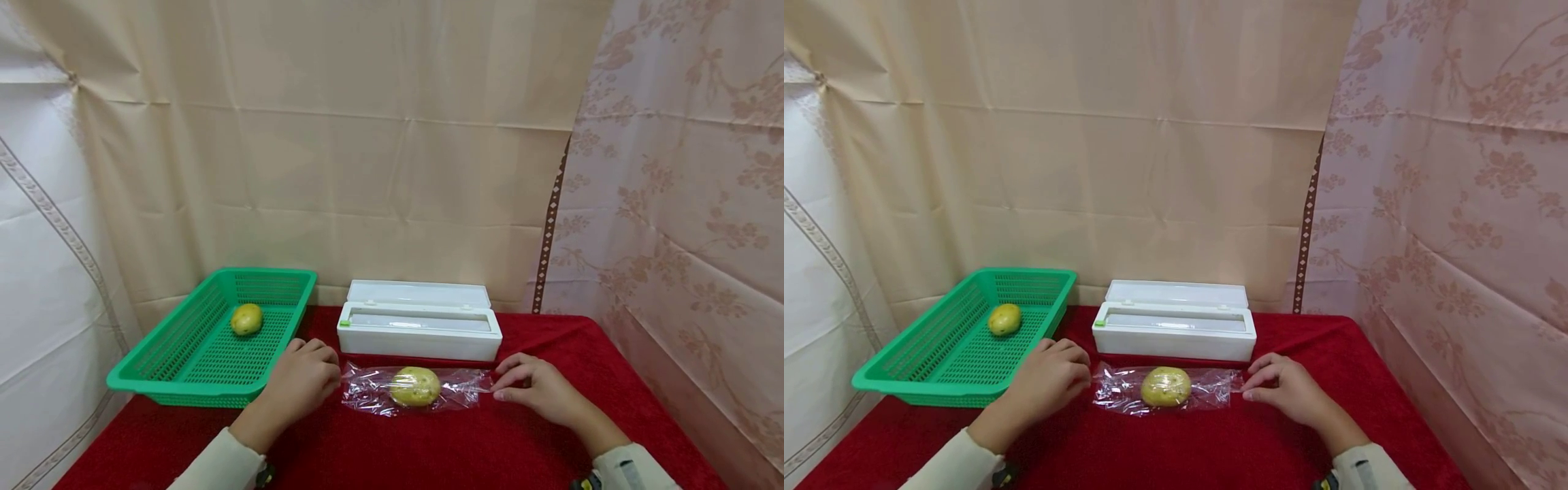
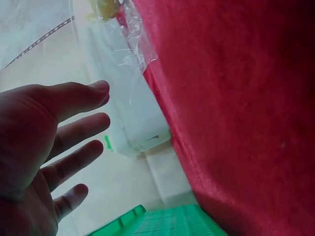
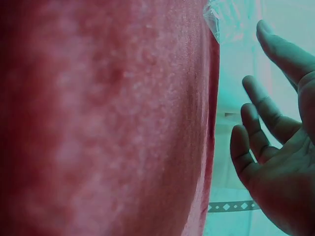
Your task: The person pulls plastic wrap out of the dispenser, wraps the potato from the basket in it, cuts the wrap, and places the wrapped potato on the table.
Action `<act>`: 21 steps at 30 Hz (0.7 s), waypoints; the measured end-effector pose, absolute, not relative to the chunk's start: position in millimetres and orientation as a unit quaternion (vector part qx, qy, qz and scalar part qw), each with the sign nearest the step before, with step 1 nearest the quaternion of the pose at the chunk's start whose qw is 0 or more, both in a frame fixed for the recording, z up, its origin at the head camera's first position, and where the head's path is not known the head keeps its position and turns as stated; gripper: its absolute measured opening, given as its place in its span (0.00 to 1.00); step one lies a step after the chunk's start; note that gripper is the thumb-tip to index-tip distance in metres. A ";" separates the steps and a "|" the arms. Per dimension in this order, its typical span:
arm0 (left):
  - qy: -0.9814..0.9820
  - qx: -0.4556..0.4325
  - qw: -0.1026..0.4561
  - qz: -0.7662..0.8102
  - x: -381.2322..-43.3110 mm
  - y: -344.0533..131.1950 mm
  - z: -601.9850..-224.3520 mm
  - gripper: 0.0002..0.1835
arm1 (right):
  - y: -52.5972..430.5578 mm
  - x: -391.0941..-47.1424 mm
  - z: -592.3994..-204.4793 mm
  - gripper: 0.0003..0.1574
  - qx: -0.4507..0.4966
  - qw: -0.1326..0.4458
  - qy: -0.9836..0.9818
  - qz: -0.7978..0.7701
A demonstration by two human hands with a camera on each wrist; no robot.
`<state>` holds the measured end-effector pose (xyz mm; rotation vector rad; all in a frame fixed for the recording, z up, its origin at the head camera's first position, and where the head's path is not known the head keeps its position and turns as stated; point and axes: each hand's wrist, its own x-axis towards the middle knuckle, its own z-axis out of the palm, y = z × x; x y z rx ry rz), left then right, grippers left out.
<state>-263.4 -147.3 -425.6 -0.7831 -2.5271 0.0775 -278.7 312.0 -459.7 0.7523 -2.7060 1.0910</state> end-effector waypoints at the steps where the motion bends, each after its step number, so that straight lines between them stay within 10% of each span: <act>1: -0.925 -0.289 0.244 0.031 -264.2 -146.7 -427.3 0.03 | 311.1 -278.8 -458.9 0.06 0.249 0.064 -0.899 0.354; 21: -0.959 -0.240 0.151 -0.004 -272.8 -144.1 -432.8 0.02 | 305.8 -287.2 -456.3 0.07 0.253 0.047 -0.885 0.387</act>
